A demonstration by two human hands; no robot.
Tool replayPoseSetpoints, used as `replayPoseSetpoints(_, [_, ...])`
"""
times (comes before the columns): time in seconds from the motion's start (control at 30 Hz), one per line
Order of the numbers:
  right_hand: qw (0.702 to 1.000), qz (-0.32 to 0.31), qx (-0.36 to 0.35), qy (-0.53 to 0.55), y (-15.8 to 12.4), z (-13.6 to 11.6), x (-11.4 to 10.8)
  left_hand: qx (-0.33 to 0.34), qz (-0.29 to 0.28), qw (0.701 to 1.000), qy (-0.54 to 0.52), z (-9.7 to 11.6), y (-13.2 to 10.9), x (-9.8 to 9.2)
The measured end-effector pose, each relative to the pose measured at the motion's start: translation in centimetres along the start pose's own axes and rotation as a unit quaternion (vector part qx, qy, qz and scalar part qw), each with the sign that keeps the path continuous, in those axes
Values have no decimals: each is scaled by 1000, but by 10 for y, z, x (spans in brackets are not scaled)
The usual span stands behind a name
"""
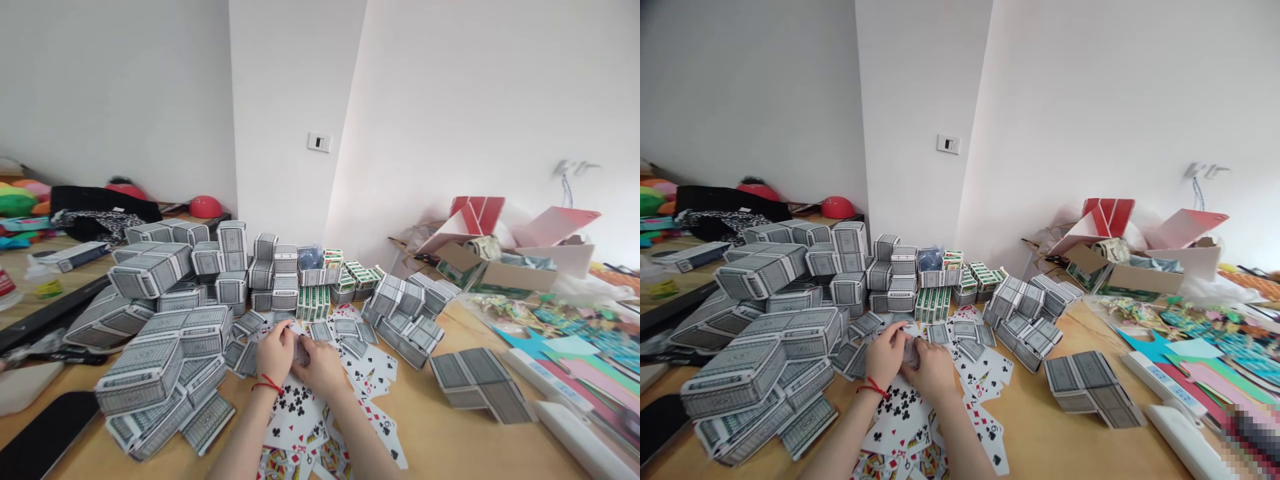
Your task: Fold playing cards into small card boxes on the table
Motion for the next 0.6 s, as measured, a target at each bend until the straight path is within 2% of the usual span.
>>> replayPoseSetpoints(0.17, [1000, -3, -7, -15, -2, 4, -2, -28, 20, 995, -96, -9, 9, -7])
replayPoseSetpoints(0.6, [999, 18, -11, -42, -1, 13, 9, -14, -46, 993, -104, -11, 10, 1])
Point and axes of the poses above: each hand's wrist, its own y-axis towards the middle knuckle, its own x-axis out of the palm, z = x × y, the point moved 4 cm from there along y, towards the middle knuckle, and after that the axes turned 9 degrees about -x, right-handed, at the moved point
